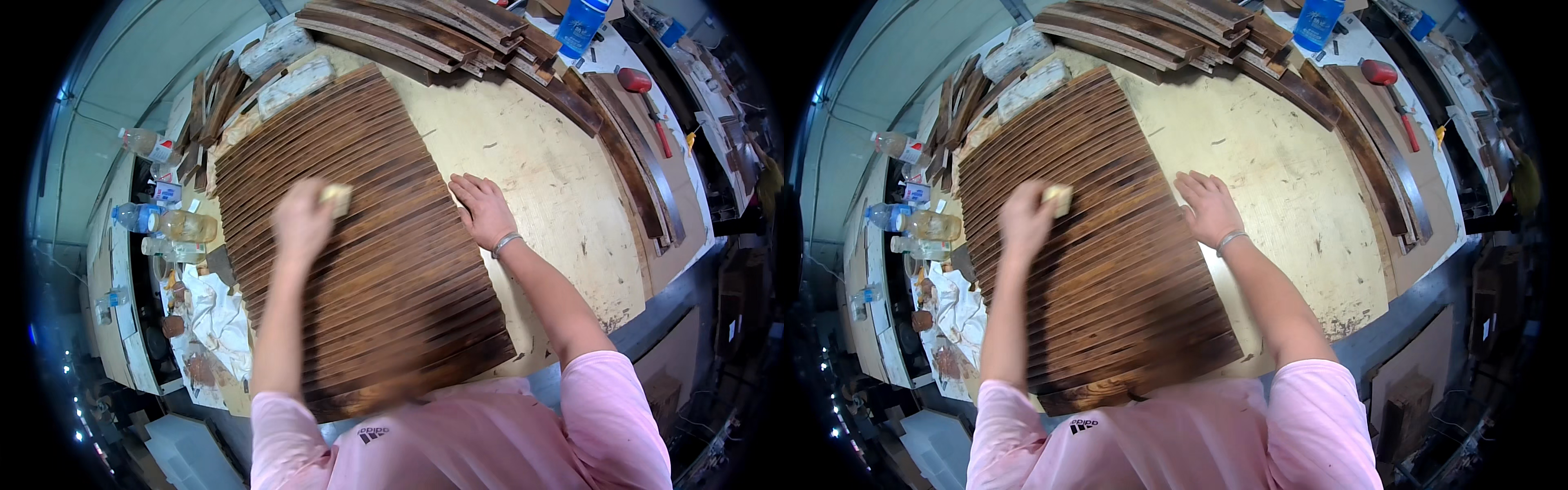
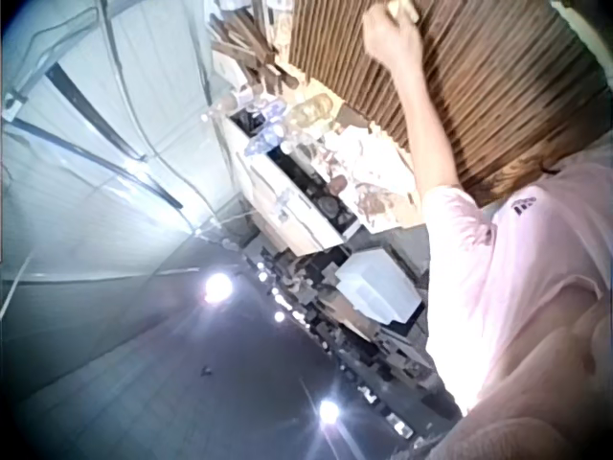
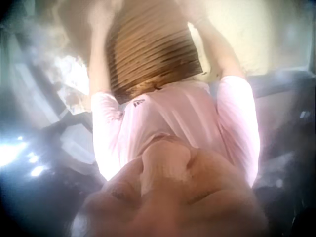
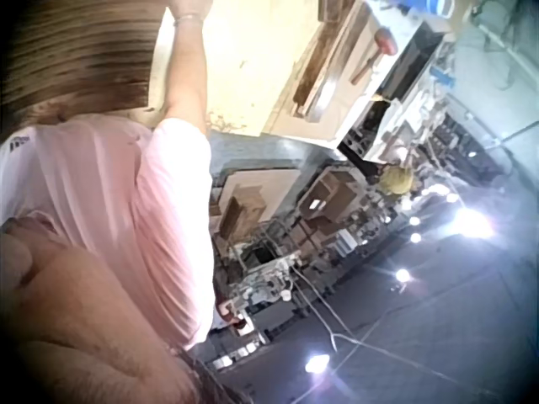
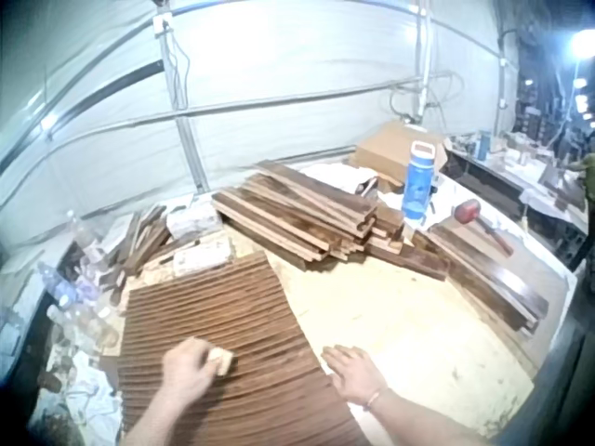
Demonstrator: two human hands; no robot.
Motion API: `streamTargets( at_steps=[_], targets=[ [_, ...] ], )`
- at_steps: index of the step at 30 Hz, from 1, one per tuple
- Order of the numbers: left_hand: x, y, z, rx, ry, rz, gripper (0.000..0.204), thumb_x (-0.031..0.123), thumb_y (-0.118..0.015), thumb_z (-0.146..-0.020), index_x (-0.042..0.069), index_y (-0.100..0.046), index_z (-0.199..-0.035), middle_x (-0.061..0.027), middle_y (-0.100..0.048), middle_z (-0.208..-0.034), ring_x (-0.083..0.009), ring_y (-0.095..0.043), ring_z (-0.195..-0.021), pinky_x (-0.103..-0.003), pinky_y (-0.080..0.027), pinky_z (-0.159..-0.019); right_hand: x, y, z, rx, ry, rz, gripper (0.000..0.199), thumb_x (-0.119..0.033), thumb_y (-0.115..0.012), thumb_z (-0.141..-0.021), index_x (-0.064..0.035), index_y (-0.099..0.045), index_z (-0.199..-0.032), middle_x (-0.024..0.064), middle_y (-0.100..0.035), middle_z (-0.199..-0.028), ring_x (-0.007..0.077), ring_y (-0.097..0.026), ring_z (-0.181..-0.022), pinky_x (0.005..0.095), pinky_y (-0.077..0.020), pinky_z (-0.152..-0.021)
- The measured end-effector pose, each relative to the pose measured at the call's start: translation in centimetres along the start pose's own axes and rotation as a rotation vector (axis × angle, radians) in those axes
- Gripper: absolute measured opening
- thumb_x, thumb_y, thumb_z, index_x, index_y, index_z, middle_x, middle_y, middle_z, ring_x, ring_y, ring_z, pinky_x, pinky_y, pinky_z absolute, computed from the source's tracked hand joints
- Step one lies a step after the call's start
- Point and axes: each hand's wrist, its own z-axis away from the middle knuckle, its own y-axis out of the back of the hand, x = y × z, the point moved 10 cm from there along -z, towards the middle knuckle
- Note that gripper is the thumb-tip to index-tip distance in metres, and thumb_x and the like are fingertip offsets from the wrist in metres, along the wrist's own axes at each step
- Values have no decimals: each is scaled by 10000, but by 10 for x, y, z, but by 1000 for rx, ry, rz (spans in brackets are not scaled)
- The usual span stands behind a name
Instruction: The person organizes several thin wooden slats, rubs a wood panel with a sanding block, and then wipes the panel with a white cloth.
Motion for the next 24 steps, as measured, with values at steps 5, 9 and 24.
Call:
streamTargets(
  at_steps=[5,9,24],
  targets=[
    [140,-105,-51,-94,-144,41,198,222,-651,-823,41,-641,-904,-166,-673,-917,-367,-677,-803,-487,-540,-710,-4,4,-1,88,41,-33,518,-122,-600,-853,-76,-533,-1365,60,-513,-1441,265,-438,-1342,423,-308,-1148],
    [124,-114,-41,-87,-95,-13,222,242,-645,-860,24,-627,-904,-192,-679,-910,-367,-693,-776,-471,-558,-665,-2,9,1,115,45,-68,511,-111,-605,-836,-72,-549,-1343,59,-524,-1429,259,-442,-1340,418,-312,-1144],
    [-296,135,200,238,764,-387,182,178,-695,-755,10,-624,-756,-188,-662,-710,-390,-649,-687,-468,-498,-635,-7,9,-2,131,64,-19,467,-43,-570,-886,-111,-551,-1347,22,-530,-1435,262,-475,-1313,412,-351,-1116]
  ],
)
